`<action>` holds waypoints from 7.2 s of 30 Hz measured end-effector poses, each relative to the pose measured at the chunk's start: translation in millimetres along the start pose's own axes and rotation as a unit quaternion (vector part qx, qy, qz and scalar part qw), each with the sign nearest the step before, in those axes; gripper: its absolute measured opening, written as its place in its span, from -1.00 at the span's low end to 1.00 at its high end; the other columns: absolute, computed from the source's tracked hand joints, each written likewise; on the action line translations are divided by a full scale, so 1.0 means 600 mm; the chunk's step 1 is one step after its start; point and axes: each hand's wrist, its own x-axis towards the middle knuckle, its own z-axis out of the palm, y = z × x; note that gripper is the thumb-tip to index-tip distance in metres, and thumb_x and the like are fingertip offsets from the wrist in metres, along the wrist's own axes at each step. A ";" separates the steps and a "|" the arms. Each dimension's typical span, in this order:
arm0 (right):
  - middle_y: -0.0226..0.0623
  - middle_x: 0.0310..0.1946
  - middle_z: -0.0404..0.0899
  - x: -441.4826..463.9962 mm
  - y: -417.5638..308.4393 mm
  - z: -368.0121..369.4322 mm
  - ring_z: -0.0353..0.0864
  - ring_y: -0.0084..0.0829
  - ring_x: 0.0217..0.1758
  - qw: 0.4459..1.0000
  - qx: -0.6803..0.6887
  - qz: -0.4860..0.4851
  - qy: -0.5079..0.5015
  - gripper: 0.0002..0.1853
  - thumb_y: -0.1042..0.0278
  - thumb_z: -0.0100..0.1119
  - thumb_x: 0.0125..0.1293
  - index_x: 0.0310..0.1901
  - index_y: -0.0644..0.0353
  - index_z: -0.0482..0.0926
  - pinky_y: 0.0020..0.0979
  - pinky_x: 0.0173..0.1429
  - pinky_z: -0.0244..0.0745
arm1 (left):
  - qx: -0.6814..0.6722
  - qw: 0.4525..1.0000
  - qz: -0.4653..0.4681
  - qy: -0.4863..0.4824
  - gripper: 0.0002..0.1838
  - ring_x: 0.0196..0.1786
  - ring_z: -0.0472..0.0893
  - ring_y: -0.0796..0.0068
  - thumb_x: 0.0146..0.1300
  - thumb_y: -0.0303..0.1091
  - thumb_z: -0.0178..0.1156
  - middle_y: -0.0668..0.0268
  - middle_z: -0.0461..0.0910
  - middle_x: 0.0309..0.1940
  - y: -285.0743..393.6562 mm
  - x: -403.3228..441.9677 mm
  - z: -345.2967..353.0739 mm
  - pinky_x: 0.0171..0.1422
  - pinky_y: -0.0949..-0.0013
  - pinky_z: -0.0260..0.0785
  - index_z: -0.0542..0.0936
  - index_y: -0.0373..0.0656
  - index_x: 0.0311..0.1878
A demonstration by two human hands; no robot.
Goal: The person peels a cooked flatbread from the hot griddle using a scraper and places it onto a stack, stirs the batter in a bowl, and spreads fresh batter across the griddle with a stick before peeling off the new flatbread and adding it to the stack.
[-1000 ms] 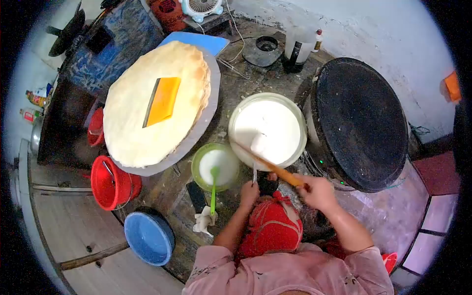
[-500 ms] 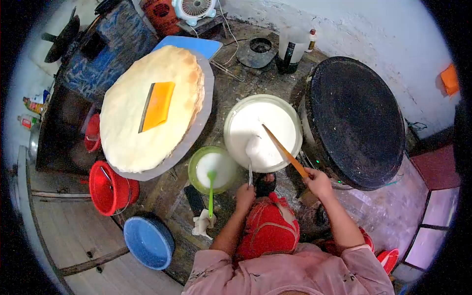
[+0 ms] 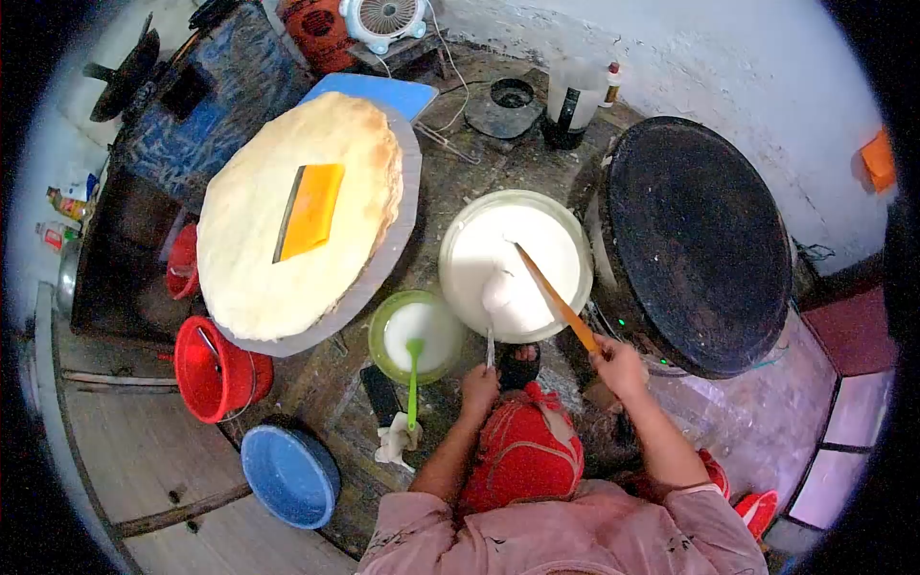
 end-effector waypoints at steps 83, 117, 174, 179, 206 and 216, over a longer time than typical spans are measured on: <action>-0.16 -0.38 0.61 0.000 0.056 0.044 0.54 -0.50 -0.45 0.989 0.065 0.013 0.130 -0.65 0.43 0.19 0.12 -0.03 0.32 0.51 -0.47 -0.33 0.44 | 0.035 0.997 0.064 0.020 -0.73 -0.69 0.42 0.43 0.29 -0.25 -0.06 0.28 0.43 -0.70 0.046 -0.031 -0.015 -0.57 0.33 0.25 0.46 -0.27 -0.38; -0.34 -0.37 0.62 0.070 0.050 0.085 0.53 -0.60 -0.39 0.987 0.137 0.026 0.079 -0.68 0.43 0.18 0.16 -0.03 0.30 0.53 -0.52 -0.26 0.43 | 0.004 0.999 -0.039 -0.008 -0.71 -0.63 0.44 0.43 0.30 -0.25 -0.06 0.26 0.46 -0.65 0.058 -0.029 -0.017 -0.50 0.30 0.29 0.47 -0.29 -0.39; -0.14 -0.43 0.61 -0.036 -0.206 -0.040 0.63 -0.17 -0.37 0.907 -0.293 -0.259 -0.156 -0.82 0.32 0.12 -0.01 -0.36 0.14 0.63 -0.18 -0.32 0.52 | 0.143 0.967 0.075 0.197 -0.40 0.01 0.46 0.04 0.19 -0.06 0.08 0.08 0.42 0.05 -0.104 0.034 -0.088 0.19 0.10 0.21 0.31 -0.25 0.21; -0.08 -0.39 0.61 0.005 -0.226 0.035 0.63 -0.14 -0.30 0.875 -0.350 -0.264 -0.207 -0.82 0.36 0.07 0.02 -0.38 0.21 0.62 -0.19 -0.23 0.54 | 0.493 0.846 0.004 0.201 -0.47 -0.24 0.57 0.09 0.17 -0.24 0.09 0.11 0.45 -0.01 -0.231 0.037 -0.148 -0.21 0.09 0.45 0.32 -0.17 0.22; -0.23 -0.46 0.57 -0.131 0.012 -0.086 0.52 -0.39 -0.46 0.983 0.082 -0.052 -0.157 -0.73 0.43 0.21 0.05 -0.16 0.20 0.55 -0.37 -0.34 0.42 | 0.049 0.985 0.004 0.164 -0.71 -0.35 0.54 -0.08 0.19 -0.18 0.07 0.00 0.58 -0.40 -0.092 -0.022 -0.193 -0.28 0.08 0.38 0.55 -0.20 -0.19; -0.35 -0.52 0.50 -0.175 0.088 -0.105 0.45 -0.51 -0.45 0.981 0.184 -0.013 -0.054 -0.84 0.44 0.23 0.06 -0.32 0.22 0.49 -0.44 -0.30 0.39 | 0.211 0.958 0.153 0.117 -0.78 -0.22 0.53 -0.06 0.11 -0.34 -0.02 -0.02 0.56 -0.33 0.115 0.073 -0.138 -0.17 0.06 0.37 0.56 -0.22 -0.28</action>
